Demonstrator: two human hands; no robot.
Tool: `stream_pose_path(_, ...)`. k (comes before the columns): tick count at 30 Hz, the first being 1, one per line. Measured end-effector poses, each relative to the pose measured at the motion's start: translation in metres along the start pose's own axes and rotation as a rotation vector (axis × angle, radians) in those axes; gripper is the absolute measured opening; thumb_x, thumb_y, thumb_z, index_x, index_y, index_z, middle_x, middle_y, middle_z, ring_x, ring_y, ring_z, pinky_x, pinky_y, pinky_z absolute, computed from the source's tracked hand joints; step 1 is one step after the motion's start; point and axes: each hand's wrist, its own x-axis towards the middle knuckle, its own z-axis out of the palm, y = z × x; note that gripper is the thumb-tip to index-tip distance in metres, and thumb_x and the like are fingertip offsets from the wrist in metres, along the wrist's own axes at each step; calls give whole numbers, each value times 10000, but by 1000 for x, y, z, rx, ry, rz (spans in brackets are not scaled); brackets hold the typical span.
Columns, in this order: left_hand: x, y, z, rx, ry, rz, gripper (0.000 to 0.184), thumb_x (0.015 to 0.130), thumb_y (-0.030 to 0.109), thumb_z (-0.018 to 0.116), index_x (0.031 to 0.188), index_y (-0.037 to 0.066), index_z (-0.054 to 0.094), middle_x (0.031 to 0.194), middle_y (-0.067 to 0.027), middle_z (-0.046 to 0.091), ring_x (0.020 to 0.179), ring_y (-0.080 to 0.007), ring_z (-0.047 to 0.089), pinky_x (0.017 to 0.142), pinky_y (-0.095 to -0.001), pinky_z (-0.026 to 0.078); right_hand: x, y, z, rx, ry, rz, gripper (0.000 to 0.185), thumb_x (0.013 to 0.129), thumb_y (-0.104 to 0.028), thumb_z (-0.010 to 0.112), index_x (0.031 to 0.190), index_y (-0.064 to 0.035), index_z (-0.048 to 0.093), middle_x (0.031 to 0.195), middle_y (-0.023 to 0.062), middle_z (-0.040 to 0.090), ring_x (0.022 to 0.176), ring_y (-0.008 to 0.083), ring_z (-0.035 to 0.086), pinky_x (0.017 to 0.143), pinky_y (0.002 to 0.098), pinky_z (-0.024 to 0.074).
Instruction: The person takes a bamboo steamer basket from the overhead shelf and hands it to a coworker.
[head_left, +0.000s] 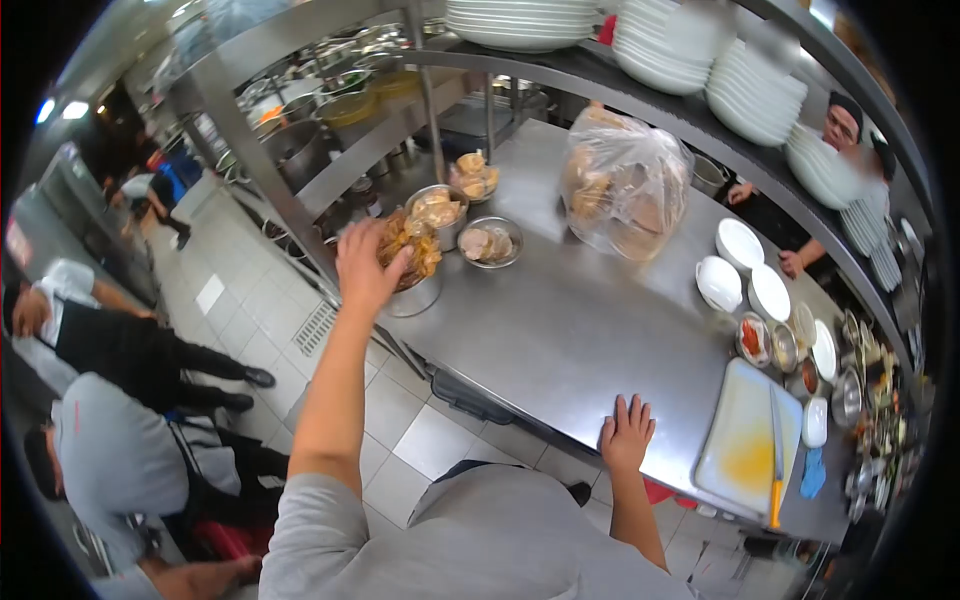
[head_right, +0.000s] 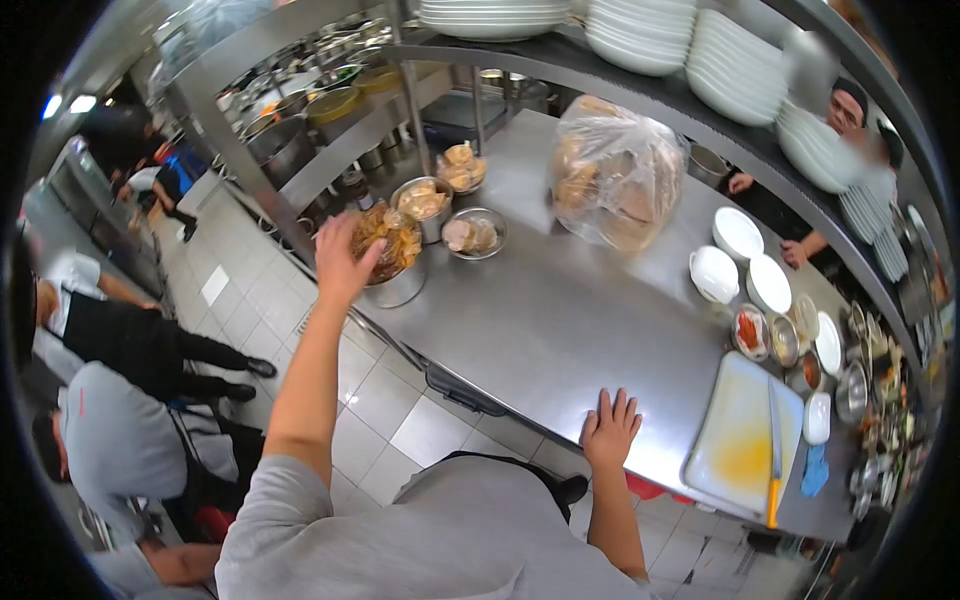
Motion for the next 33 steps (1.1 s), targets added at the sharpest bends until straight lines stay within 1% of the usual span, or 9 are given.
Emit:
stream_pose_path(2, 30, -2, 17, 294, -171, -191, 983, 787, 540, 915, 1600, 123, 552, 1654, -221, 504, 1538, -452, 457, 1280, -523, 370, -6, -8, -4, -22, 60, 42, 553, 1025, -347, 635, 1554, -182, 638, 1696, 223, 486, 1580, 518, 385, 1300, 673, 244)
stream_pose_path(5, 30, -43, 57, 128, -398, -348, 1244, 662, 609, 945, 1709, 220, 400, 1724, -222, 405, 1594, -459, 376, 1289, -563, 361, -3, -11, -14, -2, 82, 22, 541, 1022, -368, 650, 1529, -179, 664, 1680, 194, 516, 1562, 488, 419, 1290, 642, 279)
stream_pose_path(8, 37, -40, 58, 139, -420, -487, 1257, 657, 562, 945, 1728, 284, 348, 1718, -234, 403, 1589, -463, 380, 1267, -609, 384, -3, -14, -15, -15, 77, 20, 526, 1023, -372, 655, 1511, -175, 677, 1672, 187, 524, 1563, 483, 418, 1294, 637, 275)
stream_pose_path(18, 15, -45, 70, 66, -250, -421, 1184, 665, 555, 962, 1668, 204, 441, 1678, -219, 453, 1525, -441, 468, 1225, -598, 428, -3, -7, -10, -20, 104, -2, 525, 996, -342, 680, 1489, -160, 680, 1635, 206, 546, 1541, 480, 432, 1267, 647, 303)
stream_pose_path(20, -4, -48, 87, 204, 44, -198, 1035, 771, 507, 917, 1640, 156, 479, 1636, -235, 492, 1499, -462, 477, 1246, -587, 394, -3, -1, -3, 11, 133, -11, 532, 981, -353, 685, 1476, -155, 680, 1614, 224, 550, 1528, 496, 437, 1248, 675, 308)
stream_pose_path(23, -64, 11, 109, 284, 270, 33, 751, 975, 346, 766, 1648, 157, 492, 1682, -220, 461, 1547, -519, 398, 1223, -700, 325, -3, 3, -2, -25, 171, -49, 527, 968, -331, 695, 1460, -142, 678, 1584, 236, 563, 1459, 512, 491, 1217, 654, 351)
stream_pose_path(26, -153, 84, 150, 57, -295, 124, 800, 985, 372, 738, 1704, 190, 439, 1791, -214, 303, 1680, -485, 189, 1273, -713, 229, -7, 5, -9, 57, 76, 0, 569, 1019, -420, 641, 1512, -136, 627, 1664, 231, 494, 1537, 515, 421, 1263, 685, 297)
stream_pose_path(29, -177, 104, 185, 35, -751, 2, 664, 1029, 428, 679, 1610, 133, 552, 1714, -167, 457, 1618, -397, 365, 1269, -630, 313, -14, 14, -9, 31, 37, 46, 578, 1027, -438, 637, 1523, -141, 623, 1678, 218, 477, 1572, 473, 393, 1284, 663, 284)
stream_pose_path(33, -197, 96, 201, 133, -563, 14, 644, 1074, 527, 605, 1561, 106, 595, 1677, -99, 521, 1567, -344, 443, 1252, -576, 355, -24, 15, -13, 50, 90, 36, 584, 1023, -440, 639, 1542, -174, 609, 1690, 182, 473, 1577, 447, 401, 1281, 646, 298)
